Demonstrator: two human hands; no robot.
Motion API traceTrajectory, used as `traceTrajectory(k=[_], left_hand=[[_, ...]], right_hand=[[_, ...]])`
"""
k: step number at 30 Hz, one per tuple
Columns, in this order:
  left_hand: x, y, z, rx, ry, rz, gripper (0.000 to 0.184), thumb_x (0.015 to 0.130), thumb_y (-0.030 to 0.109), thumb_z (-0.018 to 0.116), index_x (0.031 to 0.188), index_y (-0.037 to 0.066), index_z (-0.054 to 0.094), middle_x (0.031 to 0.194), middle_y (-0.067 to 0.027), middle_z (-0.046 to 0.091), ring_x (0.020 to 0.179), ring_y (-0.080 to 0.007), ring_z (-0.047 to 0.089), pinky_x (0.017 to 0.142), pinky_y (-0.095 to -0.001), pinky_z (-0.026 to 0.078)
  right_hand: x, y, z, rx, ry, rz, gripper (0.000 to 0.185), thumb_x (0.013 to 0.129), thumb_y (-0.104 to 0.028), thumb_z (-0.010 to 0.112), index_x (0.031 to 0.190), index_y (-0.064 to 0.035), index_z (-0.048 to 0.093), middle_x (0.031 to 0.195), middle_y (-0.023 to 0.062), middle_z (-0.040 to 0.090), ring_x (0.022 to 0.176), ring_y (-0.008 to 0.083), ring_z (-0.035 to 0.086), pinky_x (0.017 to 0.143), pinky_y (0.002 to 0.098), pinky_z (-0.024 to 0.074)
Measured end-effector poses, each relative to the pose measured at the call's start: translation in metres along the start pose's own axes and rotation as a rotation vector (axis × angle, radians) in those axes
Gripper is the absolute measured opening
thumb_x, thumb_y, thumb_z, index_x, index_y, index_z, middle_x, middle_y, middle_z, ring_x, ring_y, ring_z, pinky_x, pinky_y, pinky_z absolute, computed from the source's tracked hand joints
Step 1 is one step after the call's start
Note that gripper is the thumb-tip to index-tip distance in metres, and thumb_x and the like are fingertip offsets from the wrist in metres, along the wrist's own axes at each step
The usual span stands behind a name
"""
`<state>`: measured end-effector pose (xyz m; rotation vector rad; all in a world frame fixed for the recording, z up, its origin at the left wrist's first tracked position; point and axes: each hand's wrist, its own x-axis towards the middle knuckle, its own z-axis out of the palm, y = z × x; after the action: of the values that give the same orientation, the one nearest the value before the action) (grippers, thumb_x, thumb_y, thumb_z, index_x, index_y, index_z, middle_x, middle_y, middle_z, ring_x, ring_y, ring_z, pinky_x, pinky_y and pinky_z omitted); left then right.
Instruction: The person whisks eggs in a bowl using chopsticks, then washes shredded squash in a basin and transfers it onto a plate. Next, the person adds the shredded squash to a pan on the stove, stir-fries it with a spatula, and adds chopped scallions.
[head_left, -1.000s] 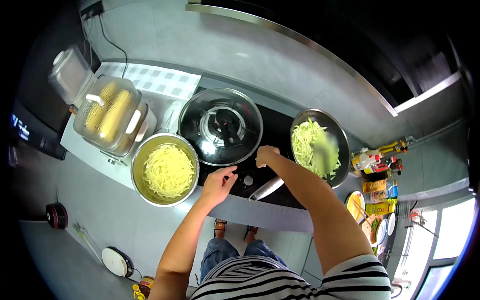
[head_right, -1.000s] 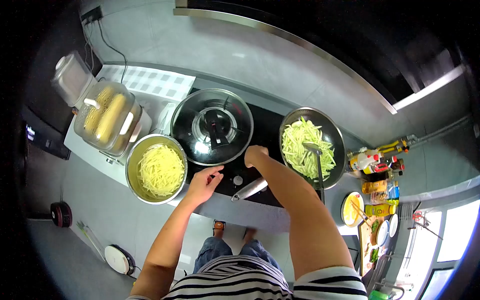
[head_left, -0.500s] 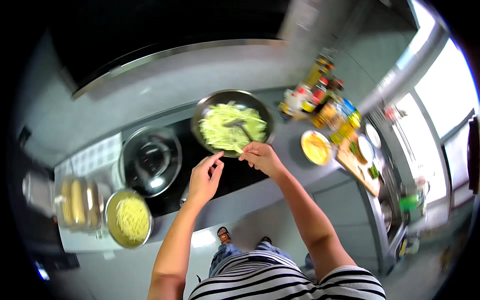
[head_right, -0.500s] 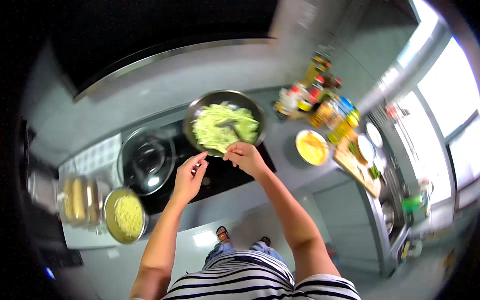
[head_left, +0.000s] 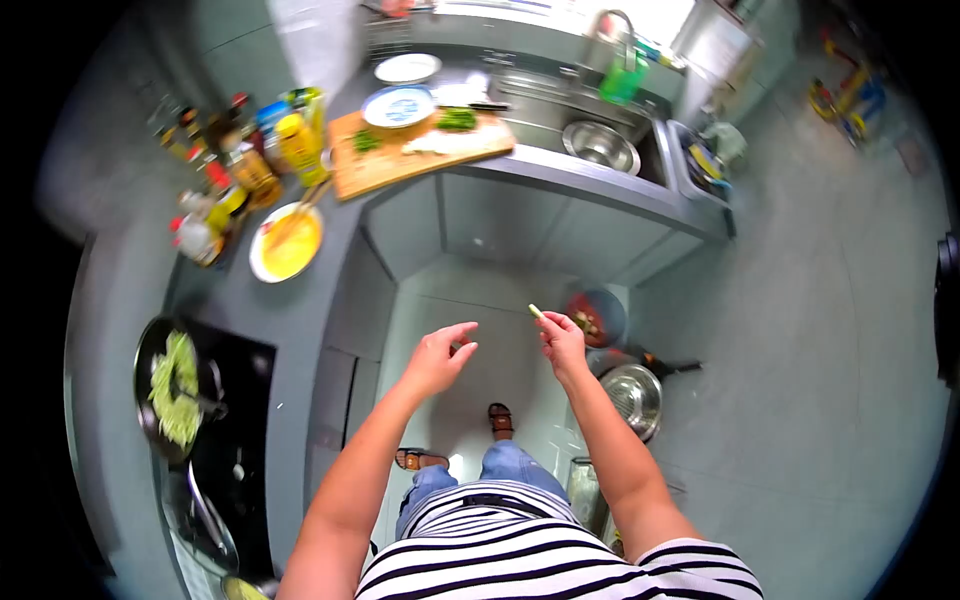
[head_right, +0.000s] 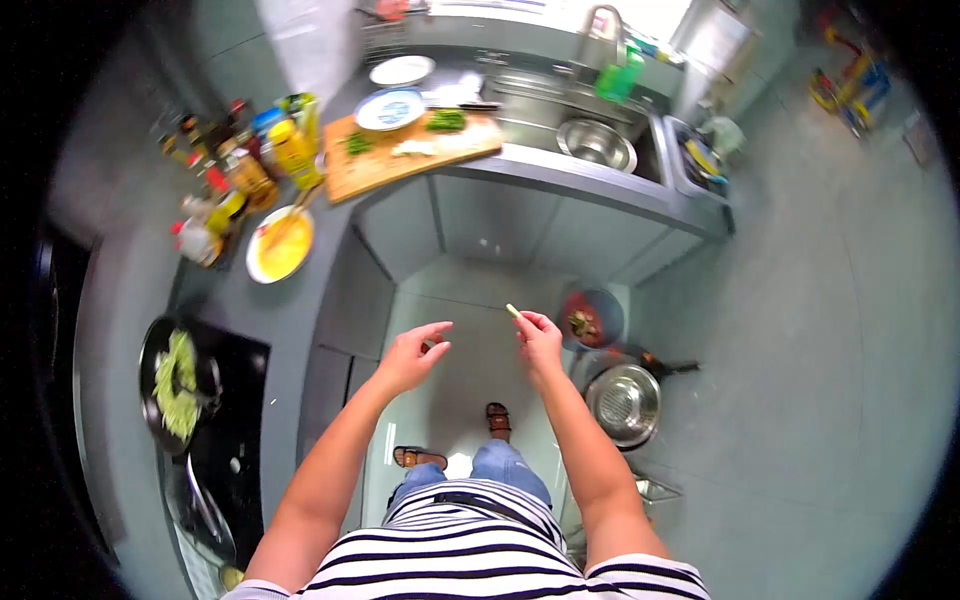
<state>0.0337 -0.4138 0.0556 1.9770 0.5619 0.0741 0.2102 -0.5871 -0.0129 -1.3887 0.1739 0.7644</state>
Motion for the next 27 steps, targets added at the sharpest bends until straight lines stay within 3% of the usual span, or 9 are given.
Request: traceTrajectory(k=[4, 5, 7, 11, 15, 21, 27], left_hand=[[0.066, 0.042, 0.088, -0.088, -0.214, 0.032, 0.043, 0.092, 0.019, 0.064, 0.133, 0.011, 0.055, 0.104, -0.0096, 0.069, 0.080, -0.0164, 0.065, 0.074, -0.0321, 0.053], [0.078, 0.049, 0.105, -0.090, -0.236, 0.031, 0.043, 0.092, 0.018, 0.064, 0.134, 0.011, 0.055, 0.103, -0.0096, 0.069, 0.080, -0.0165, 0.065, 0.074, -0.0319, 0.054], [0.094, 0.058, 0.129, -0.092, -0.271, 0.022, 0.043, 0.092, 0.018, 0.064, 0.134, 0.011, 0.055, 0.103, -0.0096, 0.068, 0.080, -0.0165, 0.064, 0.074, -0.0316, 0.054], [0.106, 0.064, 0.144, -0.058, -0.265, 0.009, 0.042, 0.092, 0.019, 0.064, 0.132, 0.010, 0.057, 0.103, -0.0113, 0.068, 0.081, -0.0217, 0.067, 0.078, -0.0348, 0.053], [0.115, 0.061, 0.139, -0.028, -0.248, -0.041, 0.042, 0.091, 0.020, 0.064, 0.132, 0.009, 0.057, 0.105, -0.0123, 0.068, 0.083, -0.0224, 0.068, 0.078, -0.0349, 0.054], [0.108, 0.048, 0.104, -0.043, -0.132, -0.073, 0.043, 0.091, 0.020, 0.064, 0.132, 0.008, 0.057, 0.107, -0.0128, 0.069, 0.085, -0.0232, 0.068, 0.079, -0.0343, 0.054], [0.063, 0.016, 0.022, -0.031, 0.143, -0.125, 0.044, 0.090, 0.020, 0.064, 0.132, 0.009, 0.057, 0.107, -0.0116, 0.069, 0.084, -0.0219, 0.068, 0.076, -0.0333, 0.054]], right_hand=[[0.059, -0.030, -0.105, 0.009, 0.158, -0.119, 0.022, 0.091, -0.014, 0.067, 0.112, -0.0080, 0.064, 0.089, -0.0011, 0.068, 0.065, 0.0040, 0.060, 0.047, 0.0179, 0.0381], [0.078, -0.031, -0.127, -0.034, 0.197, -0.098, 0.031, 0.091, -0.013, 0.065, 0.121, -0.0073, 0.061, 0.090, 0.0006, 0.069, 0.068, 0.0055, 0.063, 0.045, 0.0184, 0.0409], [0.106, -0.028, -0.166, -0.227, 0.304, 0.122, 0.034, 0.091, -0.013, 0.064, 0.124, -0.0072, 0.060, 0.093, 0.0010, 0.069, 0.072, 0.0079, 0.066, 0.047, 0.0213, 0.0433], [0.121, -0.017, -0.207, -0.321, 0.203, 0.203, 0.029, 0.090, -0.013, 0.064, 0.119, -0.0096, 0.063, 0.096, 0.0001, 0.069, 0.076, 0.0112, 0.067, 0.053, 0.0236, 0.0456], [0.121, -0.009, -0.223, -0.187, 0.227, 0.230, 0.026, 0.090, -0.014, 0.064, 0.116, -0.0119, 0.065, 0.094, -0.0012, 0.068, 0.072, 0.0085, 0.064, 0.053, 0.0216, 0.0444], [0.124, -0.016, -0.154, -0.210, 0.061, 0.128, 0.019, 0.091, -0.018, 0.065, 0.109, -0.0134, 0.066, 0.092, -0.0029, 0.068, 0.072, 0.0050, 0.061, 0.054, 0.0200, 0.0430], [0.112, -0.033, 0.026, -0.402, -0.405, -0.064, 0.019, 0.091, -0.023, 0.064, 0.106, -0.0123, 0.067, 0.093, -0.0029, 0.067, 0.075, 0.0051, 0.059, 0.061, 0.0213, 0.0428]])
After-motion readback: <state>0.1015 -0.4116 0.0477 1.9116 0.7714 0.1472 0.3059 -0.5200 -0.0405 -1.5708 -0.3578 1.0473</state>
